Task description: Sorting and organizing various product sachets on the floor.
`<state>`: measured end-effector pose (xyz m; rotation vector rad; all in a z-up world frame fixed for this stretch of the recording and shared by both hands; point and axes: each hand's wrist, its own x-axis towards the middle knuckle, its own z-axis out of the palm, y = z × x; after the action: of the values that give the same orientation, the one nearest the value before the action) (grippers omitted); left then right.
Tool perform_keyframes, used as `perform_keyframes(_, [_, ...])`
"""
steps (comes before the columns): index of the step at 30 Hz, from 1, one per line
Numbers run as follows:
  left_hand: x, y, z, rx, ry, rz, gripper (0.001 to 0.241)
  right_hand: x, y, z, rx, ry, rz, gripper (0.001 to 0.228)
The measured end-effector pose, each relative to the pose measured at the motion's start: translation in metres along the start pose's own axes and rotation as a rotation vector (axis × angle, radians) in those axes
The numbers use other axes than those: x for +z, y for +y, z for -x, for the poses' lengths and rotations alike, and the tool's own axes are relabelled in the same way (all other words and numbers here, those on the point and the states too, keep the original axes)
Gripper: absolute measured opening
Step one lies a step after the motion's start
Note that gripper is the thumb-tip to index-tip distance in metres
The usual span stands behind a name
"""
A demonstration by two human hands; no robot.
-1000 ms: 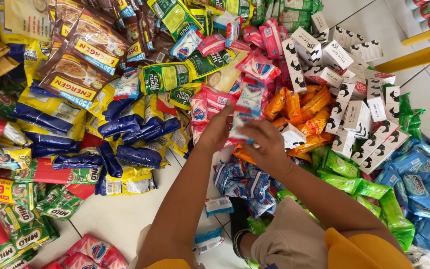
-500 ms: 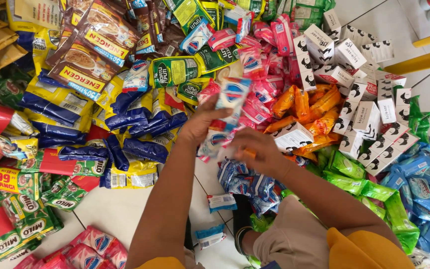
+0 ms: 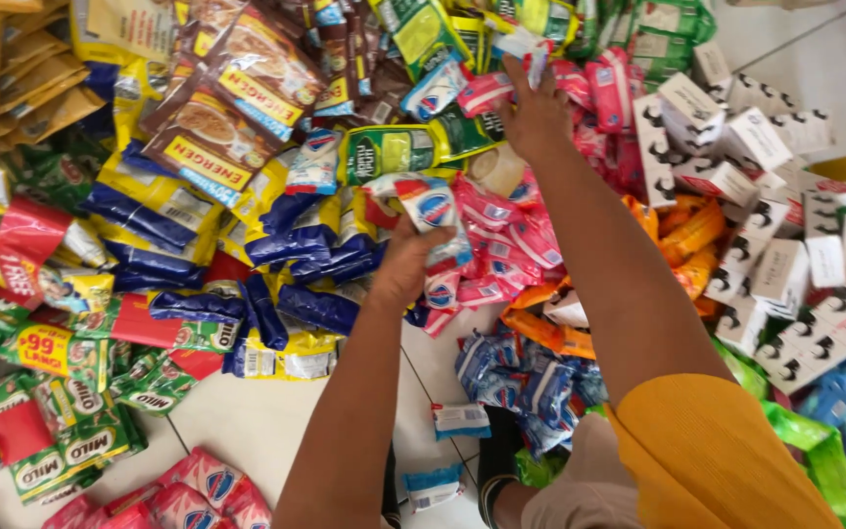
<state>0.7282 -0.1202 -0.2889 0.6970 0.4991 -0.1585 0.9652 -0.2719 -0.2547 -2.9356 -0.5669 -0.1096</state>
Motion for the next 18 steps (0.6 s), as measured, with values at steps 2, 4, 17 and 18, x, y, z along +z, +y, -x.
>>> perform_keyframes(2, [0.000, -0.002, -0.002, -0.003, -0.028, 0.002, 0.049, 0.064, 0.049, -0.018, -0.113, 0.091, 0.056, 0.055])
perform_keyframes(4, [-0.001, -0.006, 0.001, -0.017, -0.056, 0.003, 0.049, 0.077, 0.058, -0.014, -0.214, 0.179, 0.111, 0.049])
perform_keyframes(17, [0.008, -0.036, -0.003, -0.226, 0.008, 0.104, 0.062, -0.075, 0.015, 0.180, -0.812, 0.074, 0.193, 0.018])
perform_keyframes(18, [0.010, -0.038, -0.003, -0.281, 0.034, 0.134, 0.065, -0.073, 0.014, 0.198, -0.881, -0.007, 0.215, 0.021])
